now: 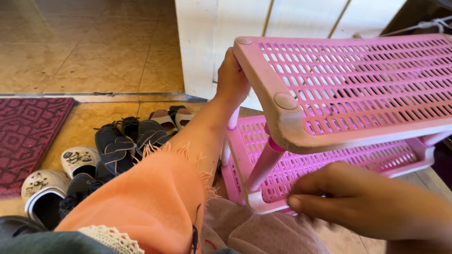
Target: The person removes several pairs of shoes from a pink plastic shoe rack and places them on the floor. Then, the person disassembles the rack by removing the vertical support poles and separating the shelves.
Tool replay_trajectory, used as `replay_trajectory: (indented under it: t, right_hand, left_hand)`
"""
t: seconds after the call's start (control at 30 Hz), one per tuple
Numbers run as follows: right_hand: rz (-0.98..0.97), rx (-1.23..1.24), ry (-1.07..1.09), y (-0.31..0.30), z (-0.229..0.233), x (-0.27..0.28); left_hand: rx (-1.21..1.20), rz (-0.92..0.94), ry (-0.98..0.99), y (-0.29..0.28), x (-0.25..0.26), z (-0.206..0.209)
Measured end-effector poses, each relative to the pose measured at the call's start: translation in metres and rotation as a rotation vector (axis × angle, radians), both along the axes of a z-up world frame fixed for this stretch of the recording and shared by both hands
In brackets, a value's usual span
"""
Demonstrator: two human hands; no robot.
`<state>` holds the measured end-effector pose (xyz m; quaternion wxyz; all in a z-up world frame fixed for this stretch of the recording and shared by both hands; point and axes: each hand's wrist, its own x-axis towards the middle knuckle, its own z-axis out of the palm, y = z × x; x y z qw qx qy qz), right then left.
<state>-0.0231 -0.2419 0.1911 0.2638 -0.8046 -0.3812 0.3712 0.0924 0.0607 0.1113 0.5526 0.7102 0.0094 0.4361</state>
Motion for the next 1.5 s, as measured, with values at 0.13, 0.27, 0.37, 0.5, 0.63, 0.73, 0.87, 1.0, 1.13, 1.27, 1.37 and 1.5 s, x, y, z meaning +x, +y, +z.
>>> replay_trajectory:
  t: [0.13,0.27,0.37,0.5,0.63,0.73,0.87,1.0,1.13,1.27,1.37,1.5]
  right_hand:
    - [-0.044,0.553,0.024,0.006,0.054,-0.012]
    - [-0.291,0.882,-0.624,0.072,0.072,-0.006]
    - [-0.554,0.109,-0.676,0.105,0.079,-0.007]
    - [-0.333,-0.131,-0.833,0.119,0.087,-0.012]
    - [-0.339,-0.201,-0.814,0.114,0.094,-0.017]
    - [-0.397,-0.131,-0.778,0.111,0.093,-0.020]
    - [-0.497,-0.044,-0.698,0.113,0.090,-0.021]
    - [-0.477,-0.013,-0.748,0.120,0.092,-0.020]
    - [-0.481,-0.037,-0.738,0.120,0.092,-0.023]
    - [-0.529,0.025,-0.695,0.114,0.098,-0.025]
    - [-0.499,0.026,-0.756,0.115,0.098,-0.024]
    - [-0.512,0.031,-0.756,0.117,0.093,-0.022]
  left_hand:
    - [-0.086,-0.025,0.113,-0.003,-0.004,0.009]
    - [-0.149,-0.040,0.240,-0.009,-0.019,0.015]
    - [0.044,-0.055,-0.153,-0.017,-0.027,0.018]
    - [-0.022,0.101,0.219,-0.021,-0.023,0.025]
    - [-0.082,-0.057,0.185,-0.017,-0.013,0.026]
    - [-0.224,-0.469,0.271,0.007,-0.016,0.024]
    - [-0.325,-0.684,0.320,0.017,-0.020,0.024]
    - [-0.034,0.109,0.005,-0.019,-0.023,0.015]
    - [-0.123,-0.036,0.134,-0.016,-0.017,0.014]
    - [-0.363,-0.815,0.360,0.020,-0.012,0.023]
    - [-0.269,-0.406,0.268,0.005,-0.013,0.014]
    - [-0.238,-0.222,0.219,-0.015,-0.027,0.004]
